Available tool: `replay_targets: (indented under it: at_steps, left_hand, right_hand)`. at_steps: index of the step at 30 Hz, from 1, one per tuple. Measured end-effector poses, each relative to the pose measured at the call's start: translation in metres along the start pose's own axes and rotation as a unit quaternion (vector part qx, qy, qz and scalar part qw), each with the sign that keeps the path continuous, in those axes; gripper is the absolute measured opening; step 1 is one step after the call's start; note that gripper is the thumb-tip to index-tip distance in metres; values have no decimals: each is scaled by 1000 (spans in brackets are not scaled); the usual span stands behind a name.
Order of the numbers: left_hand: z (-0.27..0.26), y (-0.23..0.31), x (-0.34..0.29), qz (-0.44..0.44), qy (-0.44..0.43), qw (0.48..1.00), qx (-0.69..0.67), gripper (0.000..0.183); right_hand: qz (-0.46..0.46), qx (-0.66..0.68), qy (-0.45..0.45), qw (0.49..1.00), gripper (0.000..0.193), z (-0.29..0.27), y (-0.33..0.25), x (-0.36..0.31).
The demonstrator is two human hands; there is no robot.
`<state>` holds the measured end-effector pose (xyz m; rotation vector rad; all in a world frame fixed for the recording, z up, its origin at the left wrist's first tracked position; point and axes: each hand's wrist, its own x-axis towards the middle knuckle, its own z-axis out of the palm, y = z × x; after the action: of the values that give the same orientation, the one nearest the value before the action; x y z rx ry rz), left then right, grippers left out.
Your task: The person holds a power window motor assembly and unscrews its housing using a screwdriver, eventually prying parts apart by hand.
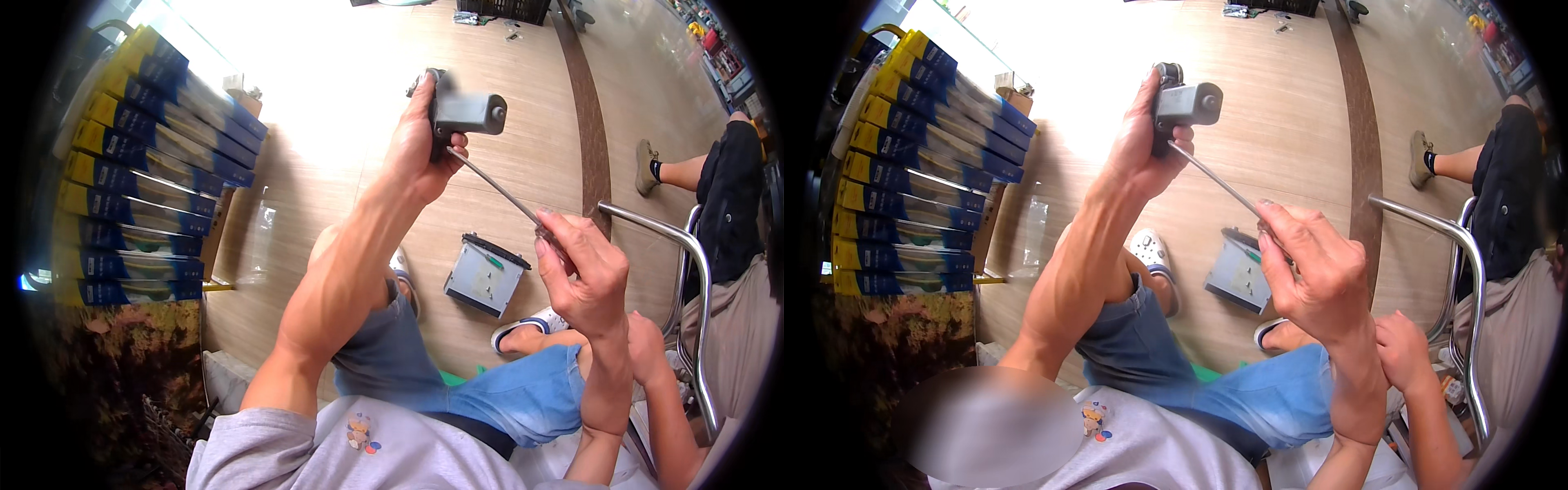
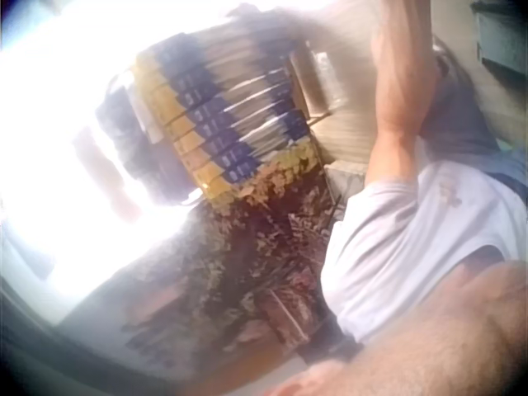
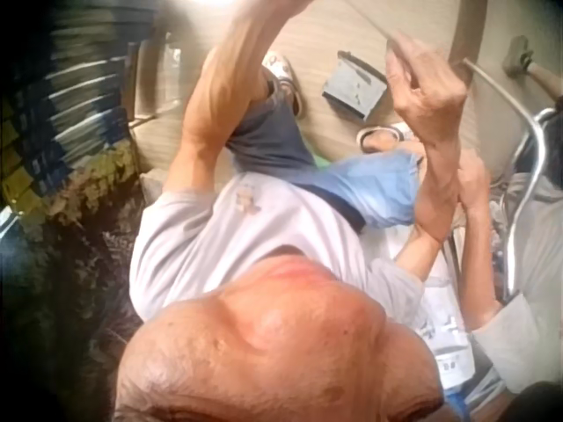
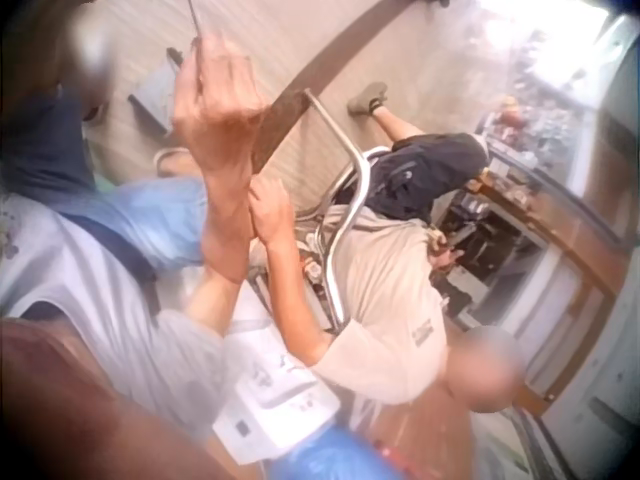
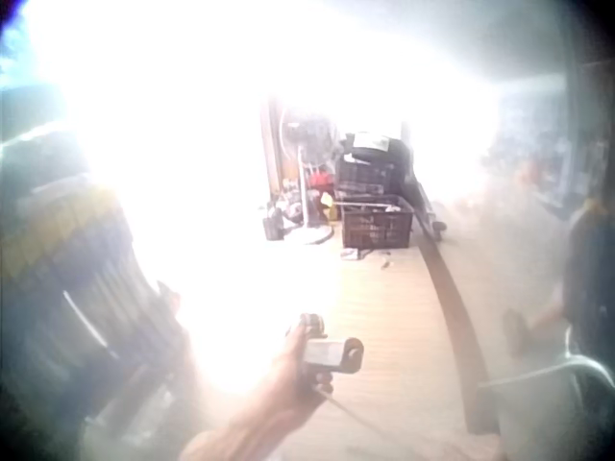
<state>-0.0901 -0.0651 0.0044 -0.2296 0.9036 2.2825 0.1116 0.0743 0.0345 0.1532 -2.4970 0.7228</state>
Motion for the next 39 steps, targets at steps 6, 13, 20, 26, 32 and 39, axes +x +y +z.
replay_targets:
  at_steps: [6,13,20,26,32,39]
  left_hand:
    - [5,-7,3,-11,-9,1000,16,30]
    - [5,-5,4,-10,2,1000,21,29]
    - [12,-13,1,22,-10,997,68,30]
    - [9,-15,4,47,-6,995,87,33]
    - [8,-14,4,70,17,983,166,49]
    - [6,-10,-4,158,28,946,283,54]
  right_hand:
    - [-10,12,33,999,33,1,-4,6]
    - [32,23,29,999,29,-5,1,-1]
    - [19,24,42,999,29,-4,5,2]
    - [37,33,25,998,28,-3,9,2]
    - [-9,-13,34,999,29,-3,12,6]
    - [-137,-221,-16,965,32,-19,3,9]
